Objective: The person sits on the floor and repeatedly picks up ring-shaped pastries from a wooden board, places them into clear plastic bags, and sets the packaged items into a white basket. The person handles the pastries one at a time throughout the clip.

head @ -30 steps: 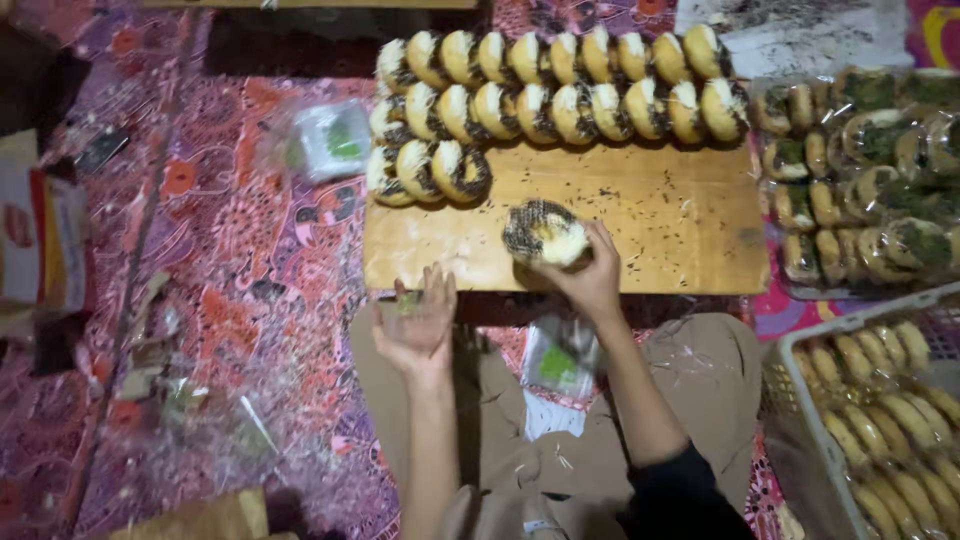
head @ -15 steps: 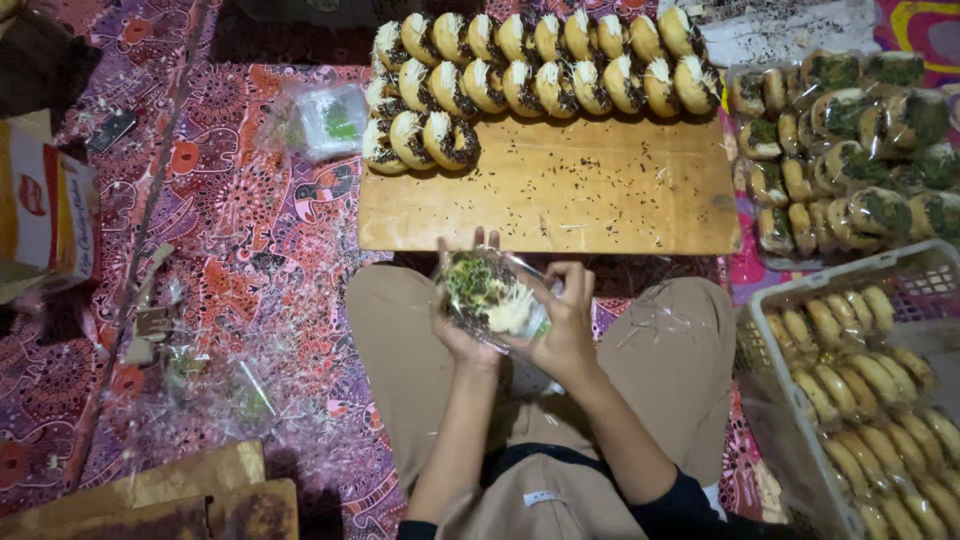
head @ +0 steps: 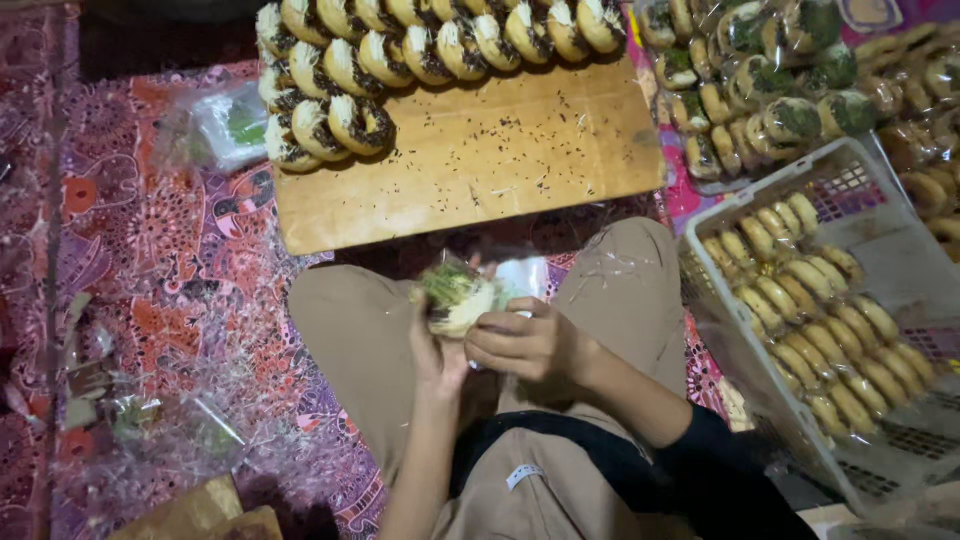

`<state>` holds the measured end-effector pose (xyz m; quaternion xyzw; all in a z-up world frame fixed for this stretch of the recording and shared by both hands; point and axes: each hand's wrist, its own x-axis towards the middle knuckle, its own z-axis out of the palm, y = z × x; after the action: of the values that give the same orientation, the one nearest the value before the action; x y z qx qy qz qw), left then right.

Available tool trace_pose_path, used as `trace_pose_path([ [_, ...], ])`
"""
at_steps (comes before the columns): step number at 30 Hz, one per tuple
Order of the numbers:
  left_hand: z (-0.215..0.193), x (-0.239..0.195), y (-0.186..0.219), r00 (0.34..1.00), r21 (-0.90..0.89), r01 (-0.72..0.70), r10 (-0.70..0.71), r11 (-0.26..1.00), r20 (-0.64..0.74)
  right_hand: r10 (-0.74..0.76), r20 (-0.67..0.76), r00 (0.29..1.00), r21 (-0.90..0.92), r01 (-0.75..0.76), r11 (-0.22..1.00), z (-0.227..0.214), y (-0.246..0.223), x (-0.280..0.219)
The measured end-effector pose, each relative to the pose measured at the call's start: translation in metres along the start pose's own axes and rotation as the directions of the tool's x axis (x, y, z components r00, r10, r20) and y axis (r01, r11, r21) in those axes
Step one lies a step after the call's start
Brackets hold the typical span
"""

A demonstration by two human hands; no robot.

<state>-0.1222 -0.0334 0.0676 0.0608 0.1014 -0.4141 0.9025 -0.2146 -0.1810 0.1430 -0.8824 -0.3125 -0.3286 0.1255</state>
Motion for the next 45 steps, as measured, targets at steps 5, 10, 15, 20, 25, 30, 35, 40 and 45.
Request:
trace_pose_path([
  [5,0.006,-0.036,-0.007,0.929,0.912,-0.304,0.296,0.274,0.221,0.407,0.333,0.851,0.478,-0.524,0.705,-0.013,0.018,-0.001],
  [10,0.023,-0.057,-0.009,0.994,0.966,-0.023,-0.101,0.259,0.051,0.482,0.288,0.827,0.527,-0.558,0.641,-0.027,0.020,0.008],
  [15,0.037,-0.061,-0.007,0.993,0.989,-0.079,-0.078,0.124,0.089,0.265,0.124,0.956,0.246,-0.289,0.925,-0.045,0.010,0.025],
  [20,0.044,-0.066,0.001,0.982,0.966,-0.186,-0.072,-0.182,0.175,0.200,0.213,0.956,0.181,-0.240,0.954,-0.047,0.005,0.028],
  [25,0.042,-0.065,0.008,0.983,0.856,-0.183,-0.080,-0.484,0.165,0.141,0.238,0.961,0.147,-0.179,0.973,0.002,0.016,-0.022],
  [30,0.036,-0.081,0.043,0.945,0.882,-0.084,0.244,-0.464,0.219,0.649,0.445,0.617,-0.358,-0.541,0.761,0.037,0.090,-0.087],
  [35,0.043,-0.076,0.050,0.767,0.989,-0.028,0.632,-0.144,0.114,0.836,0.298,0.462,-0.538,-0.642,0.546,0.036,0.067,-0.065],
  [40,0.064,-0.081,-0.012,0.643,0.871,-0.441,0.601,-0.217,0.475,0.497,-0.045,0.867,0.173,-0.483,0.858,0.056,-0.011,0.017],
  [45,0.069,-0.094,0.014,0.573,0.833,-0.353,0.606,-0.426,0.552,0.823,0.186,0.537,0.632,-0.706,0.319,0.057,-0.015,0.017],
])
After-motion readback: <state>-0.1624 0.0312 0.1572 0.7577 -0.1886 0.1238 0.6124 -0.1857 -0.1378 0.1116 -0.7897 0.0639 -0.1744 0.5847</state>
